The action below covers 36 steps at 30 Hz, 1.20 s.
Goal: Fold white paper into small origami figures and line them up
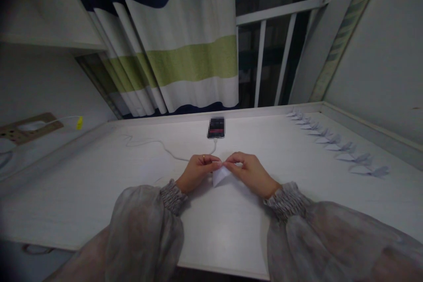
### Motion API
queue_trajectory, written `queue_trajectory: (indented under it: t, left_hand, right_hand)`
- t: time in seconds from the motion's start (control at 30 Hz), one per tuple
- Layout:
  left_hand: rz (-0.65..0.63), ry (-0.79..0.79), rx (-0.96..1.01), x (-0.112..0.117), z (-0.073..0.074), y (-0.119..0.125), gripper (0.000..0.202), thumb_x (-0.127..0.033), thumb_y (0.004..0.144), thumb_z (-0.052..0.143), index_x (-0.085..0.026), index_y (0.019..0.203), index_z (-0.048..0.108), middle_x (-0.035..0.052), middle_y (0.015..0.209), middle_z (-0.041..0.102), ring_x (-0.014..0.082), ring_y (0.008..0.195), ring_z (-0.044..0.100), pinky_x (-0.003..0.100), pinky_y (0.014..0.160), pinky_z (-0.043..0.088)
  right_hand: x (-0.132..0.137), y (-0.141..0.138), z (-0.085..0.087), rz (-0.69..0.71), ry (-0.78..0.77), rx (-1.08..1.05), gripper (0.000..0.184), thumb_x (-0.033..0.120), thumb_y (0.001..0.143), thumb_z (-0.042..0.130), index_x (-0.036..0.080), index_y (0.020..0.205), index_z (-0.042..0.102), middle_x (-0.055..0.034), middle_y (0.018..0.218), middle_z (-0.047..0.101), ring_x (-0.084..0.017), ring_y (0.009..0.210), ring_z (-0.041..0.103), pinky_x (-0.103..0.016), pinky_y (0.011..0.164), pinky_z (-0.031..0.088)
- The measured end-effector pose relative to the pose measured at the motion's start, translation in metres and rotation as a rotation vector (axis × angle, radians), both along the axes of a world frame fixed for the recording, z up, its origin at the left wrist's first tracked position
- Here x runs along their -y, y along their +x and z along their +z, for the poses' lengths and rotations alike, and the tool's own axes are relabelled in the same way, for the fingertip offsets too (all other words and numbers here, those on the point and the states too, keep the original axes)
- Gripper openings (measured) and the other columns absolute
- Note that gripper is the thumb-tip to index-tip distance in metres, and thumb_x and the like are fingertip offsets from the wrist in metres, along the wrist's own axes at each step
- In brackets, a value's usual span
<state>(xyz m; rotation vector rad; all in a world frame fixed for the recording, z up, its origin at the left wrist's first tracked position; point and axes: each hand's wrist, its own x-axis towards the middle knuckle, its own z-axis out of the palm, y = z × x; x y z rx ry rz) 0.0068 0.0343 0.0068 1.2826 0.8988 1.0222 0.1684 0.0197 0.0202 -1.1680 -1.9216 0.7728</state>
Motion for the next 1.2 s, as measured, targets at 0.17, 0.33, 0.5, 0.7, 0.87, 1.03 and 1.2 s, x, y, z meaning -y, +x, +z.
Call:
queue_trajectory:
  t: [0.17,0.33,0.5,0.7,0.87,1.03,1.2]
  left_hand:
    - [-0.056,-0.046,-0.031,0.0,-0.004,-0.001,0.026,-0.033,0.053,0.07,-0.009,0.064,0.067,0.0007,0.052,0.057,0.0065,0.048,0.044,0.021,0.049,0.034]
    - [-0.041,-0.025,-0.023,-0.002,-0.004,-0.003,0.025,-0.031,0.054,0.07,-0.009,0.065,0.067,0.0014,0.053,0.058,0.0071,0.048,0.046,0.021,0.05,0.036]
    - [0.058,-0.038,0.008,-0.009,-0.001,-0.013,0.024,-0.03,0.052,0.07,-0.009,0.063,0.066,0.0013,0.053,0.058,0.0076,0.047,0.047,0.022,0.049,0.036]
    - [0.129,-0.04,0.04,-0.014,-0.001,-0.018,0.023,-0.029,0.052,0.071,-0.01,0.062,0.065,0.0013,0.055,0.059,0.008,0.049,0.049,0.022,0.05,0.037]
    - [0.043,-0.024,0.02,-0.008,-0.004,-0.007,0.024,-0.031,0.055,0.069,-0.009,0.062,0.064,0.0009,0.055,0.058,0.0067,0.048,0.048,0.021,0.05,0.037]
    - [0.0,-0.042,0.001,-0.005,-0.003,-0.003,0.026,-0.032,0.053,0.07,-0.01,0.064,0.064,-0.0005,0.053,0.057,0.0061,0.046,0.047,0.02,0.048,0.036]
    - [0.018,-0.057,-0.001,-0.007,-0.004,-0.004,0.028,-0.033,0.053,0.071,-0.01,0.064,0.063,0.0008,0.057,0.058,0.008,0.049,0.05,0.022,0.05,0.04]
  right_hand:
    - [0.002,-0.001,0.001,0.051,-0.051,0.061,0.02,0.031,0.075,0.045,0.017,0.063,0.053,0.0012,0.06,0.05,-0.012,0.057,0.045,-0.023,0.053,0.034]
    - [0.002,-0.001,0.004,0.075,-0.177,-0.043,0.022,0.036,0.073,0.045,0.017,0.062,0.051,0.0039,0.055,0.043,-0.009,0.051,0.038,-0.022,0.048,0.03]
    - [-0.006,0.014,0.007,0.013,-0.202,-0.15,0.022,0.037,0.068,0.05,0.017,0.058,0.052,0.0018,0.058,0.049,-0.011,0.058,0.044,-0.024,0.056,0.034]
    - [-0.018,0.029,0.005,-0.099,-0.094,-0.315,0.024,0.041,0.07,0.051,0.018,0.062,0.055,0.0002,0.064,0.054,-0.013,0.066,0.049,-0.026,0.068,0.038]
    - [-0.01,0.004,-0.007,0.022,-0.225,-0.3,0.028,0.044,0.068,0.056,0.016,0.072,0.053,0.0018,0.066,0.052,-0.01,0.061,0.047,-0.023,0.058,0.037]
    - [-0.005,-0.009,-0.011,0.029,-0.244,-0.223,0.032,0.047,0.068,0.054,0.016,0.063,0.05,0.0049,0.056,0.044,-0.007,0.048,0.036,-0.021,0.045,0.027]
    - [-0.005,-0.005,-0.011,0.027,-0.246,-0.195,0.028,0.043,0.07,0.051,0.016,0.063,0.049,0.0058,0.053,0.04,-0.006,0.045,0.031,-0.02,0.042,0.023]
